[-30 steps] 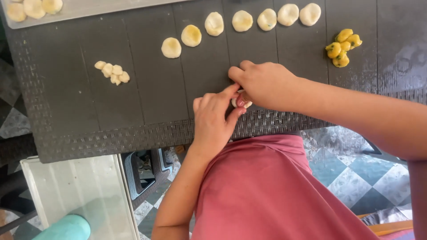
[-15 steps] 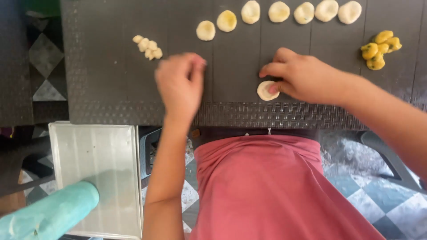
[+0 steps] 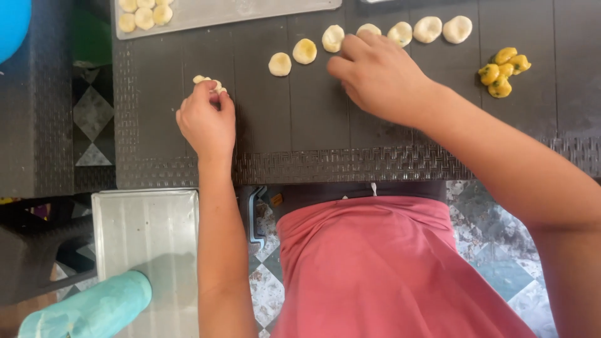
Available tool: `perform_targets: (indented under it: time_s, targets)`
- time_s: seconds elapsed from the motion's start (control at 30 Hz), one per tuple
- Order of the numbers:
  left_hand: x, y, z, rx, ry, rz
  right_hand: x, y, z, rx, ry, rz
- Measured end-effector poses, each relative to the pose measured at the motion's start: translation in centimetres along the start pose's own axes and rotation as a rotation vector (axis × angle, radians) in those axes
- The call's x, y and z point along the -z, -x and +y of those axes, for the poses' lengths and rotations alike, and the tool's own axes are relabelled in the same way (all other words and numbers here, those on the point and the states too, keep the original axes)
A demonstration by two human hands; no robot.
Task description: Shaping small pieces of dough and filling them with a yellow substance to create pastries on a production table.
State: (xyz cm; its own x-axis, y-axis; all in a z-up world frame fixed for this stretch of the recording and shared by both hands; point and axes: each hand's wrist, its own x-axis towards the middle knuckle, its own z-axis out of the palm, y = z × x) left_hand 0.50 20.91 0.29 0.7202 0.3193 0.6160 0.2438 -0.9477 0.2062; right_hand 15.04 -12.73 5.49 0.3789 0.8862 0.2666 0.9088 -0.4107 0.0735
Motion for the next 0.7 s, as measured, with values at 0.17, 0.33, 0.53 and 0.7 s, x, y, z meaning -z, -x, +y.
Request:
perform_targets:
  time_s: [0.17,0.33,0.53,0.7]
  targets:
    - [2.7,0.9,7.3,0.278,0.433,-0.086,1.4,1.6,-1.1,-0.038,-0.133,0.058]
    - [4.2,5.2,17.6,0.384,1.236,-0.403,3.7,4.9,-6.8,-0.534,-1.107,0.171]
    - [1.8,5.8,19.7,-0.088,0.87,-0.319,3.2,8.1,-4.1,-0.619,-1.037,0.331]
    - [0.9,4.7,18.9,-0.114,0.761,-0.259,1.0,7.3,-4.7,-0.637,-0.89,0.441]
